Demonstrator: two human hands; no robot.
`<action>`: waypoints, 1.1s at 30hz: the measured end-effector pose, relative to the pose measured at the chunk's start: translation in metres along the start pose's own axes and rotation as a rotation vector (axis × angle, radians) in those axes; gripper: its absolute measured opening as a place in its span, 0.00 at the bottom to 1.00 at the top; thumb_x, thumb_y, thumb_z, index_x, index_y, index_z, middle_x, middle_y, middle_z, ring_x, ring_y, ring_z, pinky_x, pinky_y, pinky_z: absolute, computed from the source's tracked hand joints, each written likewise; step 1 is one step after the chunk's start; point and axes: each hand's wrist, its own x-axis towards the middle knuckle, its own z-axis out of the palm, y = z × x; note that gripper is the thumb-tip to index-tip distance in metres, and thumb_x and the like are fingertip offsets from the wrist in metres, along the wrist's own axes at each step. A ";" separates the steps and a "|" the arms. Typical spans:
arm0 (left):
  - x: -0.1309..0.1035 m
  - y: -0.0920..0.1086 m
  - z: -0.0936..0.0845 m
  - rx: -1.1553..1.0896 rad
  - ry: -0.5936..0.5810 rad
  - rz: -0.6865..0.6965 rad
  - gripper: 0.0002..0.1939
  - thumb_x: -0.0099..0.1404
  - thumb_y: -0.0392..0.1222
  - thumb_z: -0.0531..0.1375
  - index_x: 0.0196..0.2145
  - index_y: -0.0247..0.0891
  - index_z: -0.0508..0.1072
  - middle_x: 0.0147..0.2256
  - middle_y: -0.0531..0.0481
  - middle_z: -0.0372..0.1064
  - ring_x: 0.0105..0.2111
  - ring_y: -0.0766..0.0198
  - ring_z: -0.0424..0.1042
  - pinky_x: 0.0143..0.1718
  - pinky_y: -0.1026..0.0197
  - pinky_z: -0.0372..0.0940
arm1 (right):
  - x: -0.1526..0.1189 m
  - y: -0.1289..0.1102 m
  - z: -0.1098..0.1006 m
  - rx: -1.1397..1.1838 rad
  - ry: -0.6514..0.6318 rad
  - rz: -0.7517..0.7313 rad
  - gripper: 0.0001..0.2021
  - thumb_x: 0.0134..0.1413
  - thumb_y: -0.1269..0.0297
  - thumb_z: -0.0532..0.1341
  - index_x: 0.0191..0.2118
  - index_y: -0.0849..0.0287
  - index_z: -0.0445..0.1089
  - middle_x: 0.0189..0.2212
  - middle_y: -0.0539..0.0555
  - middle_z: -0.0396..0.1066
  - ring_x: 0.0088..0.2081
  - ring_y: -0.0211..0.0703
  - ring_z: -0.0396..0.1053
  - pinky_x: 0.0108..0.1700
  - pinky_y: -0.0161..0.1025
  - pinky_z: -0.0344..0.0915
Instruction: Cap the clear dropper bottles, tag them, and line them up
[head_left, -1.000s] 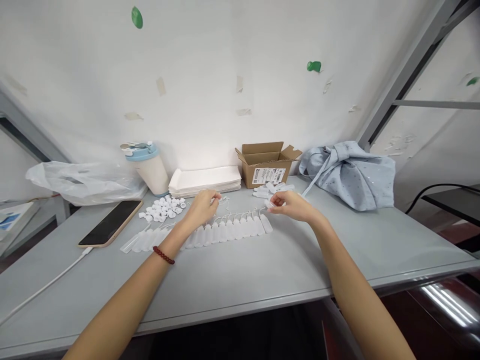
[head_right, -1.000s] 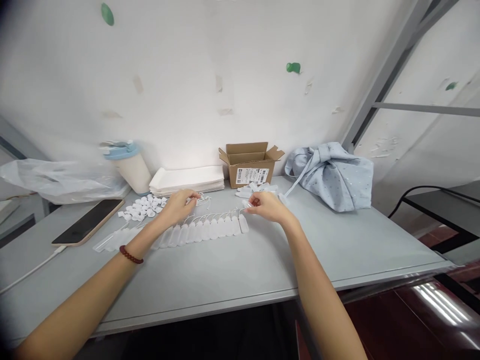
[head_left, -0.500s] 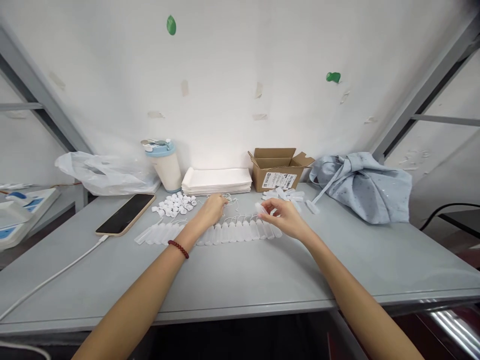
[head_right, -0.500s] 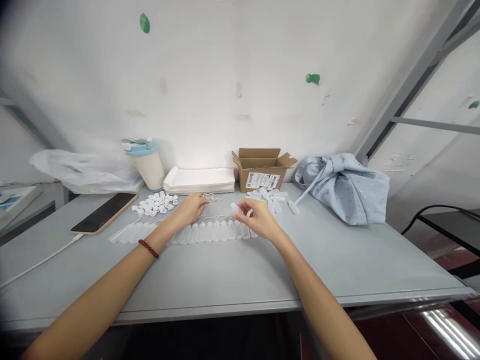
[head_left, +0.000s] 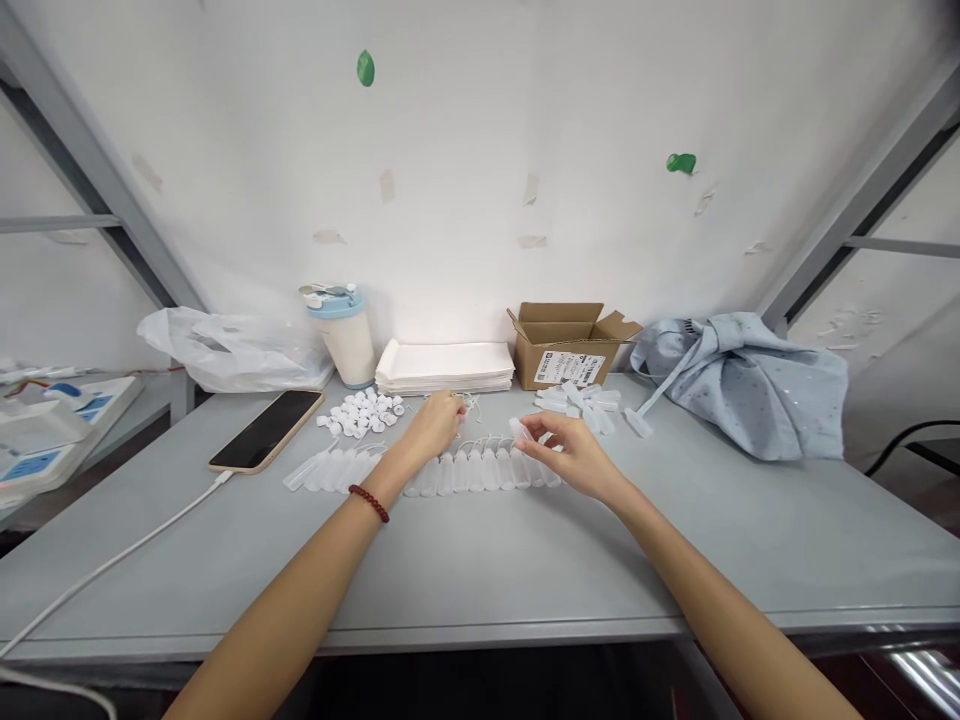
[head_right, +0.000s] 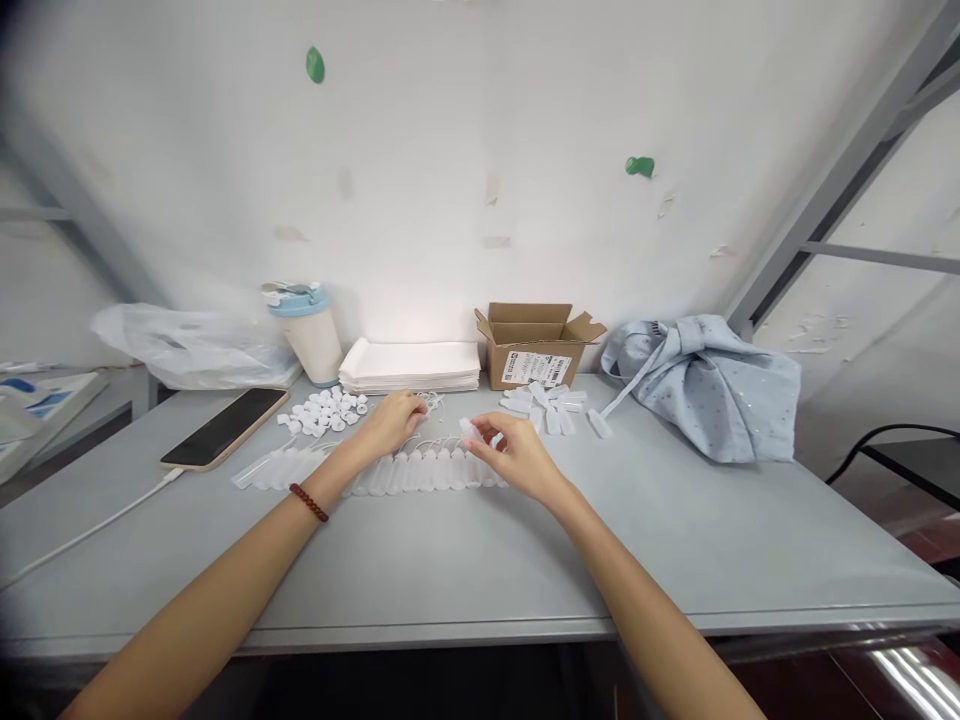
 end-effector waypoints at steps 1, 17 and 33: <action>-0.001 0.004 -0.003 -0.022 0.013 0.003 0.10 0.60 0.32 0.51 0.29 0.35 0.72 0.34 0.43 0.70 0.36 0.58 0.69 0.39 0.57 0.63 | 0.000 0.000 0.001 -0.006 0.000 -0.003 0.13 0.52 0.54 0.59 0.39 0.58 0.71 0.32 0.53 0.72 0.34 0.42 0.69 0.32 0.36 0.66; -0.022 0.060 -0.027 -0.730 -0.001 -0.072 0.10 0.60 0.44 0.57 0.33 0.35 0.73 0.34 0.48 0.74 0.34 0.62 0.71 0.35 0.62 0.66 | -0.001 -0.001 0.007 0.034 0.052 -0.025 0.15 0.54 0.56 0.58 0.46 0.57 0.69 0.33 0.54 0.72 0.35 0.43 0.70 0.33 0.39 0.67; -0.025 0.066 -0.019 -1.067 0.015 -0.110 0.08 0.55 0.38 0.62 0.34 0.33 0.74 0.36 0.45 0.76 0.39 0.59 0.74 0.44 0.57 0.67 | -0.001 -0.001 0.005 0.245 0.080 0.015 0.17 0.53 0.57 0.59 0.47 0.57 0.69 0.34 0.54 0.73 0.36 0.42 0.69 0.33 0.38 0.67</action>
